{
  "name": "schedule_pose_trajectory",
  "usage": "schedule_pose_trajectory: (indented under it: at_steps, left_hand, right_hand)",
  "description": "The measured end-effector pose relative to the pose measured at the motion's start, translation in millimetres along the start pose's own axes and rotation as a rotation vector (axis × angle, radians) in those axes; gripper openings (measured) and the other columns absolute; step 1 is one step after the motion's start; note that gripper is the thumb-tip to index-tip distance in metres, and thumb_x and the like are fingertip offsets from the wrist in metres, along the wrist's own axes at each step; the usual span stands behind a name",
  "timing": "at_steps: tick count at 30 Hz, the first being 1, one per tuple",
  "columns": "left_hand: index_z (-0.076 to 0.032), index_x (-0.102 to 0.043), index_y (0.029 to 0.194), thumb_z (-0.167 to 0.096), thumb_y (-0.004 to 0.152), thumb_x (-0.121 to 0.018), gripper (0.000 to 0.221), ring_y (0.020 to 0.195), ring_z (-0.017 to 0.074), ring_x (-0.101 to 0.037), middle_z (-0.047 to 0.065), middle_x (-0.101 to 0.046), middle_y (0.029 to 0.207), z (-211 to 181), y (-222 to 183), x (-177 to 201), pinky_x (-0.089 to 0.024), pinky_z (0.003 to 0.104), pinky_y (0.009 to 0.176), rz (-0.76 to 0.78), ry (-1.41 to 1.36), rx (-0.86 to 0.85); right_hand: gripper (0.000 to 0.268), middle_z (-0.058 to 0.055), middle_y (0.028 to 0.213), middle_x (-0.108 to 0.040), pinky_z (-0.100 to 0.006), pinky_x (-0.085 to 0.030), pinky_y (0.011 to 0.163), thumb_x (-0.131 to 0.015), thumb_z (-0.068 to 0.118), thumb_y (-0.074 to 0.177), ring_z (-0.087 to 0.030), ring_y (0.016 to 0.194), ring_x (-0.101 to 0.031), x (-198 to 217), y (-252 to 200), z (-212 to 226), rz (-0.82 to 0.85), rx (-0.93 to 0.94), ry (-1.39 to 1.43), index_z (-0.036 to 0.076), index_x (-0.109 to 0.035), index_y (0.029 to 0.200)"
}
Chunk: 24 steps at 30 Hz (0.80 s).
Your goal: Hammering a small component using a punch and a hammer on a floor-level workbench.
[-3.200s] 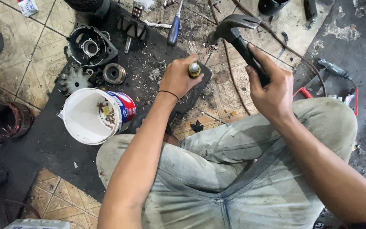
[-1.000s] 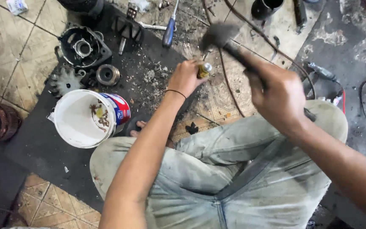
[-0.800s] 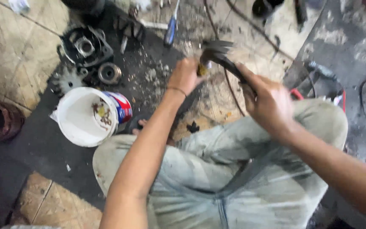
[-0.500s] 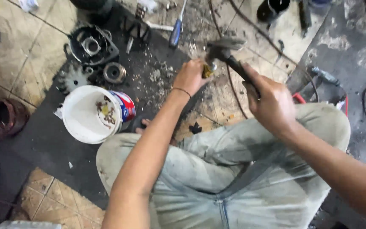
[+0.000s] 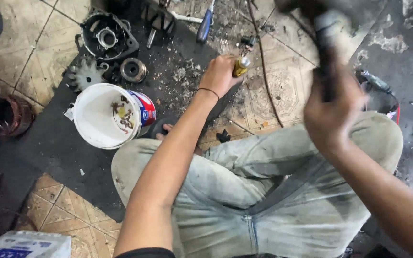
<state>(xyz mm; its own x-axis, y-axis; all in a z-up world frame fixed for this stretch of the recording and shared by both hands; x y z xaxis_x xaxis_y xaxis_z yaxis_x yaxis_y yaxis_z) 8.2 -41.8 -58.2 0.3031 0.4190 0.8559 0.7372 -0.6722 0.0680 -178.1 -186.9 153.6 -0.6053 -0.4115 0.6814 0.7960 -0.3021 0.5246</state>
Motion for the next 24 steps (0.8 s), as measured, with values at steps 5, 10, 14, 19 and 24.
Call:
schedule_pose_trajectory:
  at_steps: [5, 10, 14, 19, 24]
  left_hand:
    - [-0.017, -0.075, 0.107, -0.049, 0.075, -0.085, 0.046, 0.107, 0.0231, -0.073, 0.002, -0.077, 0.110, 18, 8, -21, -0.061, 0.035, 0.093, -0.006, -0.103, -0.029]
    - [-0.007, -0.074, 0.101, -0.029, 0.076, -0.086, 0.035, 0.091, 0.0283, -0.071, 0.010, -0.074, 0.101, -7, -3, 5, -0.061, 0.038, 0.084, 0.016, -0.145, -0.019]
    - [-0.017, -0.073, 0.100, -0.045, 0.072, -0.088, 0.042, 0.098, 0.0275, -0.075, 0.003, -0.076, 0.098, 1, 14, -4, -0.065, 0.039, 0.083, 0.054, -0.154, 0.083]
    - [-0.013, -0.075, 0.101, -0.034, 0.074, -0.088, 0.037, 0.095, 0.0320, -0.076, 0.007, -0.077, 0.097, -2, 9, 43, -0.065, 0.041, 0.080, 0.098, -0.205, 0.118]
    - [-0.006, -0.076, 0.093, -0.024, 0.074, -0.086, 0.028, 0.087, 0.0377, -0.076, 0.012, -0.077, 0.087, 6, 9, 55, -0.065, 0.045, 0.073, 0.142, -0.280, 0.151]
  right_hand:
    - [0.047, -0.024, 0.097, -0.075, -0.059, -0.054, 0.071, -0.070, 0.000, 0.098, -0.049, 0.090, -0.070, 5, 20, 12, 0.319, -0.046, -0.067, 0.010, -0.070, 0.144]
    - [0.053, -0.020, 0.097, -0.072, -0.043, -0.046, 0.064, -0.067, -0.015, 0.095, -0.031, 0.075, -0.057, -8, 0, 15, 0.206, -0.035, 0.021, -0.002, -0.062, 0.147]
    - [0.039, -0.020, 0.112, -0.077, -0.050, -0.058, 0.073, -0.075, 0.002, 0.097, -0.042, 0.099, -0.072, -11, 12, -1, 0.252, -0.078, 0.010, 0.010, -0.074, 0.135]
    - [0.043, -0.032, 0.136, -0.064, -0.050, -0.059, 0.074, -0.068, -0.011, 0.104, -0.051, 0.112, -0.066, -21, 8, -14, 0.107, -0.217, 0.238, -0.002, -0.062, 0.145]
    - [0.043, -0.026, 0.138, -0.063, -0.043, -0.061, 0.072, -0.066, -0.005, 0.106, -0.040, 0.102, -0.070, -44, -11, -42, 0.095, -0.397, 0.333, 0.002, -0.058, 0.147]
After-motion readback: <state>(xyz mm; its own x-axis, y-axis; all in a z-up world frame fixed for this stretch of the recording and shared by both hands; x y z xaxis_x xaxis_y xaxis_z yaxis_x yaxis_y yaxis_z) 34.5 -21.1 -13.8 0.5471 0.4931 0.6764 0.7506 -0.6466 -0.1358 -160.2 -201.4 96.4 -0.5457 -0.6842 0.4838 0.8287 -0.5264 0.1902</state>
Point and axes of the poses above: each hand's wrist, its own y-axis towards the middle knuckle, its own x-axis out of the back of the hand, z = x × y, the point moved 1 cm from there along y, towards the middle knuckle
